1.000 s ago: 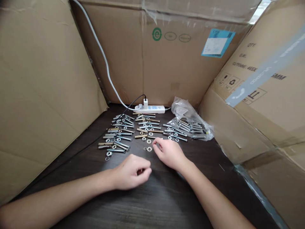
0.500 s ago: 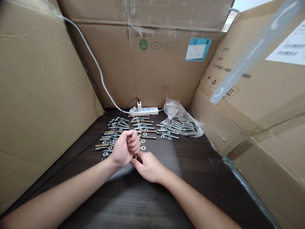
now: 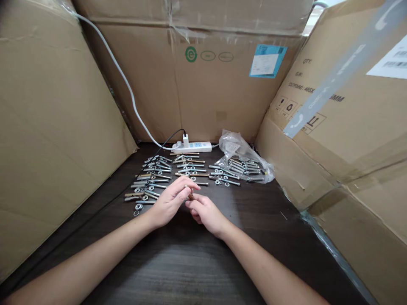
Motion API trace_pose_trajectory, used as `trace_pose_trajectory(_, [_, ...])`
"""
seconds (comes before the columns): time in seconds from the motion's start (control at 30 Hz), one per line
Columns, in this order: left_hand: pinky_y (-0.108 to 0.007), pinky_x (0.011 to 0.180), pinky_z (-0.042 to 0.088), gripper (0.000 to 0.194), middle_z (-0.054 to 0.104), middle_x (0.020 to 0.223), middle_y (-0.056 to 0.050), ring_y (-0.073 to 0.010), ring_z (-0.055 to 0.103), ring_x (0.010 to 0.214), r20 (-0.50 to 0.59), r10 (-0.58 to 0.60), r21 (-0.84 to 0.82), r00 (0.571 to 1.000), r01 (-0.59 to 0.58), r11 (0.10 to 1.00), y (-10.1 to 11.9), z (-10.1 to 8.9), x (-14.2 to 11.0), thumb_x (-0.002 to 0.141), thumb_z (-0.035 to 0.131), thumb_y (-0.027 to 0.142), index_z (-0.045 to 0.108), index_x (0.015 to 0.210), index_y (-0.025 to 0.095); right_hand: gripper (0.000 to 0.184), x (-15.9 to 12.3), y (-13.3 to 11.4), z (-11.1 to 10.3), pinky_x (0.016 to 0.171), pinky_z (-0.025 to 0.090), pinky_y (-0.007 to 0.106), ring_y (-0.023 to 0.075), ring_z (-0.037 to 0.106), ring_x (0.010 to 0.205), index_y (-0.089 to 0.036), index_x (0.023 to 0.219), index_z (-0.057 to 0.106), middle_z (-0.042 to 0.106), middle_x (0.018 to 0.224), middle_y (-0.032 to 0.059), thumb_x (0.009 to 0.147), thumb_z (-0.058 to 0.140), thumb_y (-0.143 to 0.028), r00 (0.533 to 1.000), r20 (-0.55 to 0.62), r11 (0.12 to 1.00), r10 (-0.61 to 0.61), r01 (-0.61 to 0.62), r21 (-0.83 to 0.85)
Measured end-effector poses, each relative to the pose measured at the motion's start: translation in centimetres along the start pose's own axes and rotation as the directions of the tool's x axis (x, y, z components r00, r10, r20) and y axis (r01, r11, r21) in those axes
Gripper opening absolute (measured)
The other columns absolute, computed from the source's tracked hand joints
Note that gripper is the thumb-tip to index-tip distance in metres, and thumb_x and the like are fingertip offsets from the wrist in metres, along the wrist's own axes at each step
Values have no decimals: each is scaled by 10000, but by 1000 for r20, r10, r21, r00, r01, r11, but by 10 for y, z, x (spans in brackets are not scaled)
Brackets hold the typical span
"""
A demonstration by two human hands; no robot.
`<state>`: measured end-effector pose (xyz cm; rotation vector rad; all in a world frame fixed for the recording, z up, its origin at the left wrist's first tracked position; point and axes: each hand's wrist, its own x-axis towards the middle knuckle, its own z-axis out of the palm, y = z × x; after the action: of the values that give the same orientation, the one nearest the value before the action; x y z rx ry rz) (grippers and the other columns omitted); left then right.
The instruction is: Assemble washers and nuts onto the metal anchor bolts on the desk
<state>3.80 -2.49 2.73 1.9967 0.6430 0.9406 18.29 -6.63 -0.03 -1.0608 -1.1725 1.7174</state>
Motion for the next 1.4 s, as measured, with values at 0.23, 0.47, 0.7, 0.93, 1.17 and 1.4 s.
trace_pose_trajectory(0.23, [-330,979,381,349,540,1124,-73,-185,502,1075,99,52,174,994,-69,982,-8,-3,-2,976,320,295,572,1200,206,436,1,-3,-11,435,128,224,65,169,447,-198,579,361,243,521,-76,814,433,-558,992,-37,988,-123,118,-103])
trace_pose_trajectory(0.47, [-351,857,433,178,565,968,-56,-207,509,939,274,-61,636,960,-133,760,-22,-16,0,910,410,180,571,987,182,487,6,-6,-37,513,206,245,90,234,526,-205,562,278,237,564,-51,835,422,-581,913,-190,792,-361,193,-580])
trace_pose_trajectory(0.7, [-348,810,447,105,531,943,-54,-208,522,897,314,-90,738,945,-183,650,-32,-6,-5,912,430,195,527,951,176,493,9,-6,-60,507,203,241,88,292,496,-184,534,324,312,503,-53,845,450,-545,892,-207,459,-401,0,-888])
trace_pose_trajectory(0.93, [-324,812,452,96,519,945,-54,-194,507,892,325,-133,729,936,-159,665,-27,-2,-7,850,440,105,490,892,175,526,13,-3,-60,478,191,245,94,315,463,-181,498,370,378,459,-40,826,443,-585,888,-211,397,-408,-36,-917])
trace_pose_trajectory(1.17, [-349,808,443,157,504,954,-74,-207,473,856,336,-173,753,926,-154,640,-28,6,-9,785,414,81,477,900,168,526,11,-5,-58,484,189,249,103,325,472,-182,488,374,396,459,-31,828,441,-578,898,-203,345,-391,-62,-937])
trace_pose_trajectory(1.4, [-375,814,426,173,501,953,-98,-227,456,859,307,-181,794,934,-147,589,-30,13,-11,813,366,90,484,926,146,524,12,-6,-58,484,187,249,104,330,470,-184,489,402,407,458,-30,822,444,-586,901,-203,333,-383,-70,-940])
